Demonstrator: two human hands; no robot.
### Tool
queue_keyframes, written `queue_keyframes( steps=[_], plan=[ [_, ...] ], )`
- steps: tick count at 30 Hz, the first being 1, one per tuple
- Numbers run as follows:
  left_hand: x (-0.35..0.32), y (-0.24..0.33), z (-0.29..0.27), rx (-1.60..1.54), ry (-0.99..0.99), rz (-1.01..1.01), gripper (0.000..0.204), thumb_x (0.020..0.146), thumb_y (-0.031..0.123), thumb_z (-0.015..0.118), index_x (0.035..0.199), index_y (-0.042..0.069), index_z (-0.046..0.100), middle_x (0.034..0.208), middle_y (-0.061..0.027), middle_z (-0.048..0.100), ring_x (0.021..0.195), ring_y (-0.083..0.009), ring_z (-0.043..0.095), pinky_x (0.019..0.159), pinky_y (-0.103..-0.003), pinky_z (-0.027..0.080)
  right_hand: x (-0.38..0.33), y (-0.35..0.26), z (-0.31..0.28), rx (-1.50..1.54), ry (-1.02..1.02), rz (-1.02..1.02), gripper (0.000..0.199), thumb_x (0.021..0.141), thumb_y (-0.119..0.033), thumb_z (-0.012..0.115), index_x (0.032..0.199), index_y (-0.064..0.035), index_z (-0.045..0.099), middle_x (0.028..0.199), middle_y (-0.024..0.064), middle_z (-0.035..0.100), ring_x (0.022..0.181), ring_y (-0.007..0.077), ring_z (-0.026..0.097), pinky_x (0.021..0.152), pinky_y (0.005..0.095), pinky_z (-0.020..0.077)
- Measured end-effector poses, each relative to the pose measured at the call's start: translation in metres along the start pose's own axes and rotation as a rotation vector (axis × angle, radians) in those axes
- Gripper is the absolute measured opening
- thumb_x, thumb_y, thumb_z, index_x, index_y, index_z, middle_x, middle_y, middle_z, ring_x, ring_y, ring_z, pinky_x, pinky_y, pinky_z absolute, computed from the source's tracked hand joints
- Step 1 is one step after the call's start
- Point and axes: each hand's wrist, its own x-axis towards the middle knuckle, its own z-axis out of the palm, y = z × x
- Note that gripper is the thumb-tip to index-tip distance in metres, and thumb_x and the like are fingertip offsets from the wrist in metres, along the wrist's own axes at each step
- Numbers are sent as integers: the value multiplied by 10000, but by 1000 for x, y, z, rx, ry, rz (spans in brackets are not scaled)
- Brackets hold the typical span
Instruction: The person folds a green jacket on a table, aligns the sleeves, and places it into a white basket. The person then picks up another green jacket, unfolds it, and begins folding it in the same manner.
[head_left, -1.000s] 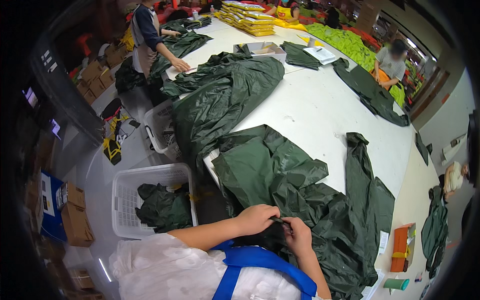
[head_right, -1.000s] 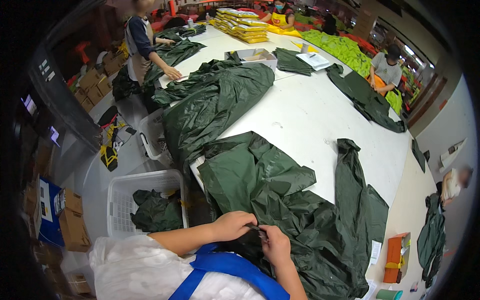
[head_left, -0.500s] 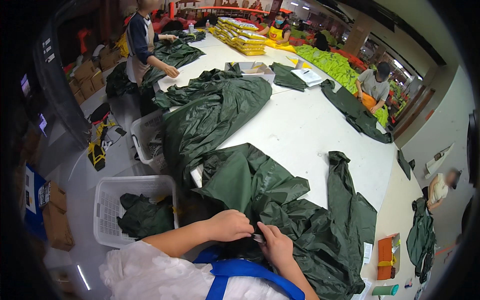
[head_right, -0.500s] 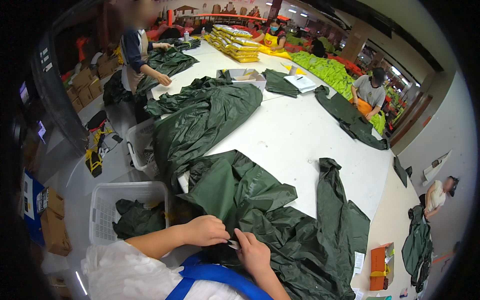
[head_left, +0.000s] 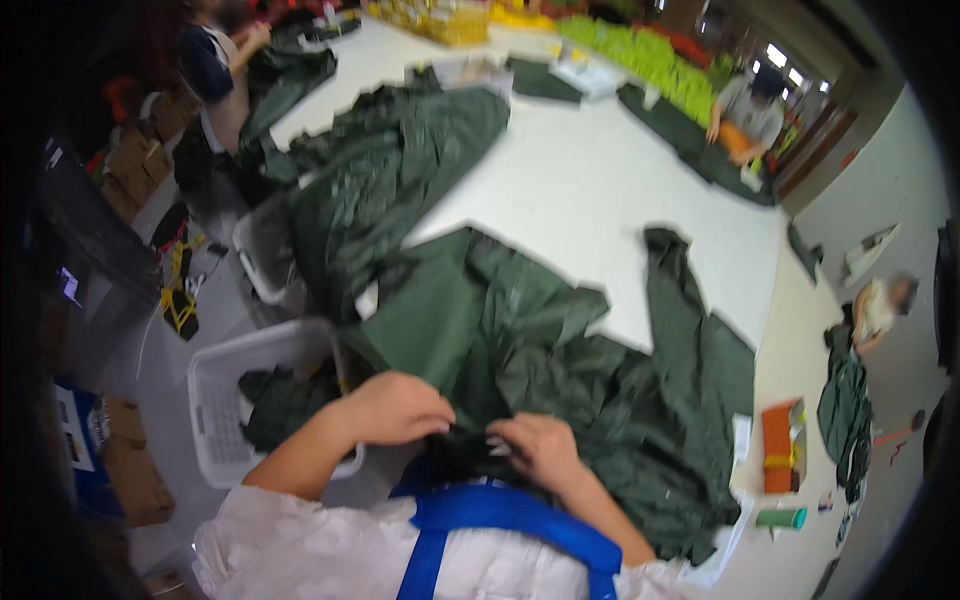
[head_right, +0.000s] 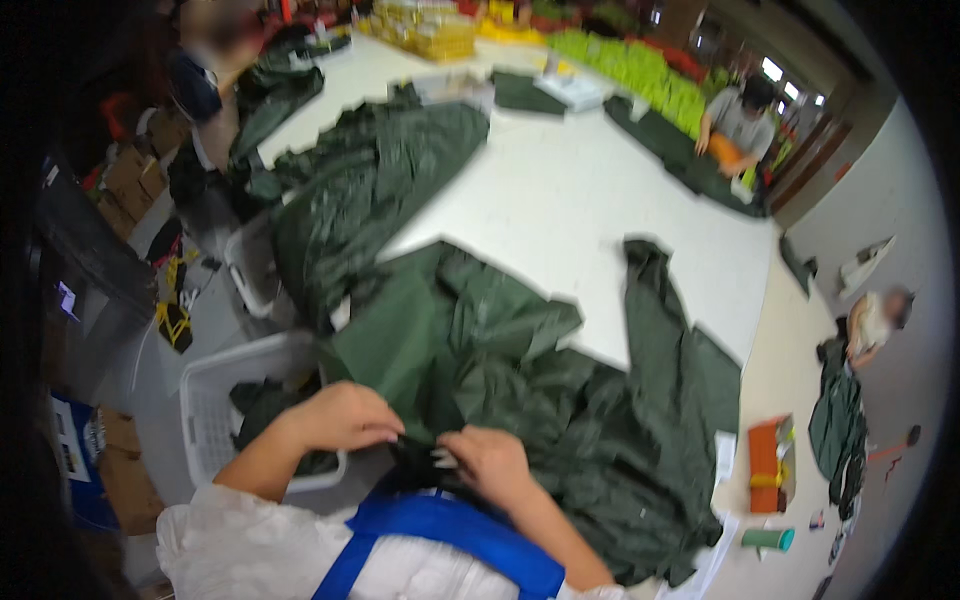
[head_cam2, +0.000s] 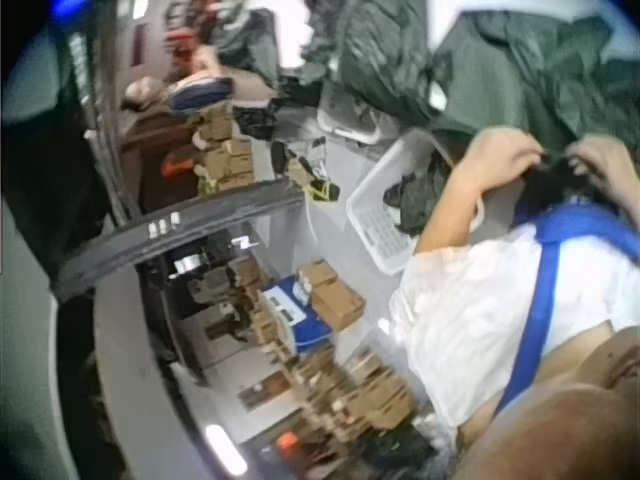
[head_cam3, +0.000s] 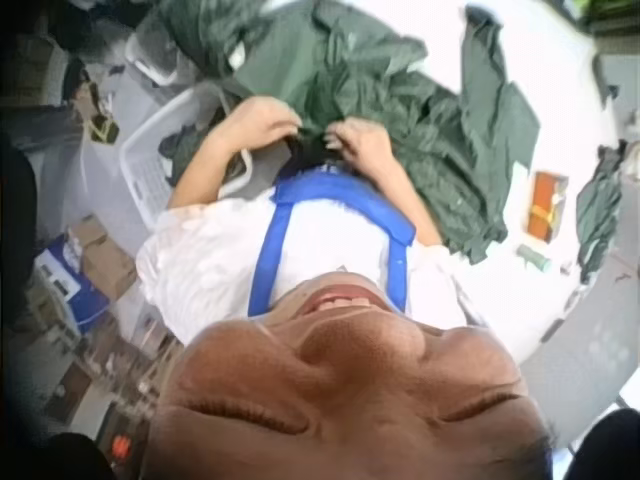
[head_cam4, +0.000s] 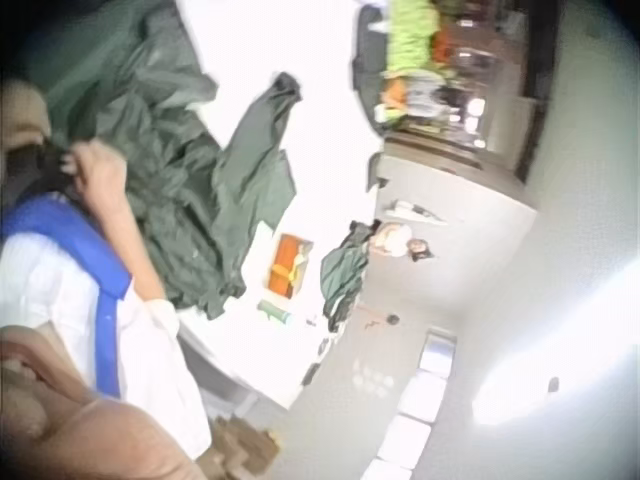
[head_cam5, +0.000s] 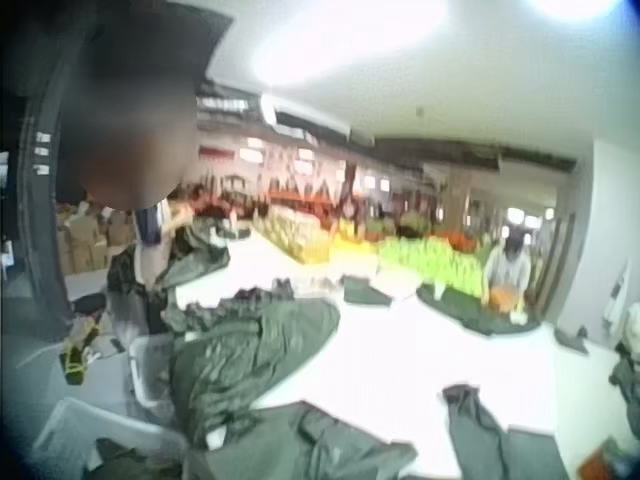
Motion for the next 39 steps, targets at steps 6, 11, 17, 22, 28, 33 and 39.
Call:
queue_keyframes(
  steps=[6,11,17,22,28,33,39],
  plan=[
    [12,-28,26,-808,46,-597,277,922,191,541,1107,-6,602,967,-71,627,836,-139,598,735,-256,502,-12,-10,24,-34,54,-57,252,652,-119,624,903,-97,621,660,33,492,610,209,558,533,338,448],
    [49,-63,89,-1302,35,-913,434,906,298,572,1177,-35,510,1041,-123,579,898,-180,579,779,-322,520,-22,-4,40,26,-9,-21,208,670,-112,608,877,-88,616,660,30,486,618,200,559,561,319,464],
    [84,-73,114,-1998,-5,-841,450,907,352,560,1198,13,517,1174,-121,583,1054,-260,569,902,-451,468,-15,1,36,82,-62,-34,230,648,-116,612,876,-83,616,672,33,480,638,199,564,568,328,470],
    [77,-62,80,-1931,214,-500,252,901,92,511,1145,32,511,1114,-108,607,1016,-212,595,916,-375,469,-18,8,26,67,137,107,333,606,-25,626,936,-69,626,691,61,524,616,230,569,534,337,461],
    [70,-43,78,-1624,320,-601,359,863,61,601,1210,72,509,1056,-62,628,953,-162,613,817,-330,520,-18,13,20,31,276,184,321,649,14,646,963,-51,627,685,53,573,569,220,568,528,322,461],
    [69,-19,68,-1452,243,-625,401,856,46,597,1246,50,505,1050,-63,625,941,-145,613,795,-300,528,-13,8,18,39,411,233,323,610,55,655,917,-43,625,688,53,589,582,197,579,532,298,467],
    [63,-5,75,-1215,371,-453,382,837,9,613,1212,-1,544,978,-53,631,856,-95,589,751,-225,477,0,-3,13,-20,518,144,227,605,70,675,794,-29,594,721,78,598,639,221,595,548,299,482]
  ],
)
